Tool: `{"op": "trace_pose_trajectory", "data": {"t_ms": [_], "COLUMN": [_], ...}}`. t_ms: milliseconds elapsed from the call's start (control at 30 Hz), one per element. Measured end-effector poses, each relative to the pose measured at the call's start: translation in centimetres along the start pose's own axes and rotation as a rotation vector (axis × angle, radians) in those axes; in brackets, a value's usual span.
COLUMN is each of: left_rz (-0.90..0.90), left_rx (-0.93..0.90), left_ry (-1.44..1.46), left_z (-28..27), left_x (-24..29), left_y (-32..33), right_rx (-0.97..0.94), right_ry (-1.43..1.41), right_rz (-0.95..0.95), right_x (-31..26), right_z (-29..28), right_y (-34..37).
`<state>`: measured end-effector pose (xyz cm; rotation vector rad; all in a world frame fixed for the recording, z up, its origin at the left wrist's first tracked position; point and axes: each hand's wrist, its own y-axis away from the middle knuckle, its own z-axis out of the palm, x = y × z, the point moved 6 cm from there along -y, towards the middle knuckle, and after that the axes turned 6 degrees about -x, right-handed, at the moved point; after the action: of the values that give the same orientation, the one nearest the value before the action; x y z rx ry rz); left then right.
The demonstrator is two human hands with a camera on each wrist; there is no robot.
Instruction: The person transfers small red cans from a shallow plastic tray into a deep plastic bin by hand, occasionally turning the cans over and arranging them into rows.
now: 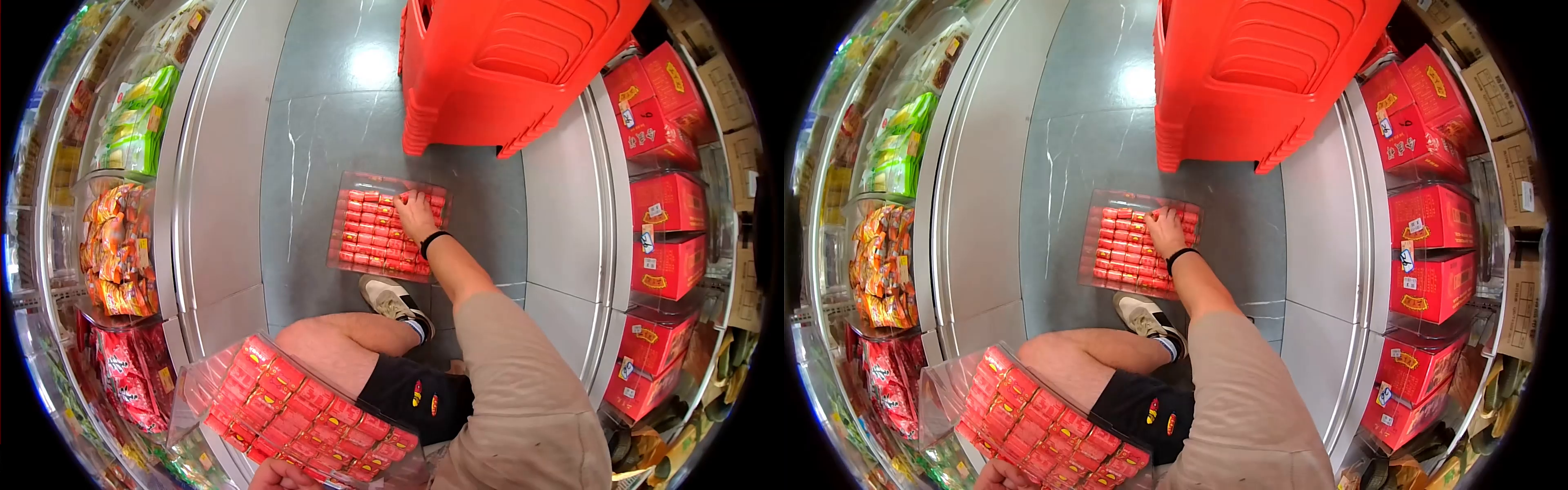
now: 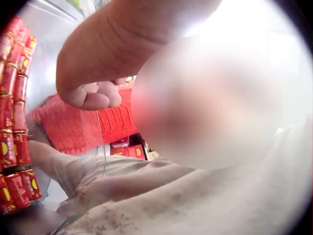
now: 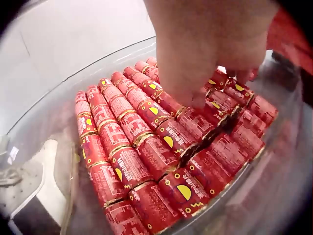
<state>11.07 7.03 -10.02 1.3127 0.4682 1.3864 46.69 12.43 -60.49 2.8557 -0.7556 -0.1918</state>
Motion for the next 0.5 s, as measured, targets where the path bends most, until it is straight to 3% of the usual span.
{"op": "trace_pose_trajectory", "data": {"t_ms": [133,267,500], "left_rz": [0.005,0.009,0.032], "left_rx": [0.006,0.004,0.068], "left_ry": [0.002,0.004,0.025], "left_z": [0.1,-0.1,-0.4], "left_x": [0.2,0.2,0.5], "left_y": [0.1,0.1,0.2], "right_rx": [-0.078,0.023,-0.01], "right_ry": [-0.085,-0.042,-0.158], "right_rz": [0.062,0.151,0.081], "right_x": [-0.1,-0.9,0.0], "right_z": [-1.2,-1.8,-1.6], "right_y": [1.0,1.6,1.3]}}
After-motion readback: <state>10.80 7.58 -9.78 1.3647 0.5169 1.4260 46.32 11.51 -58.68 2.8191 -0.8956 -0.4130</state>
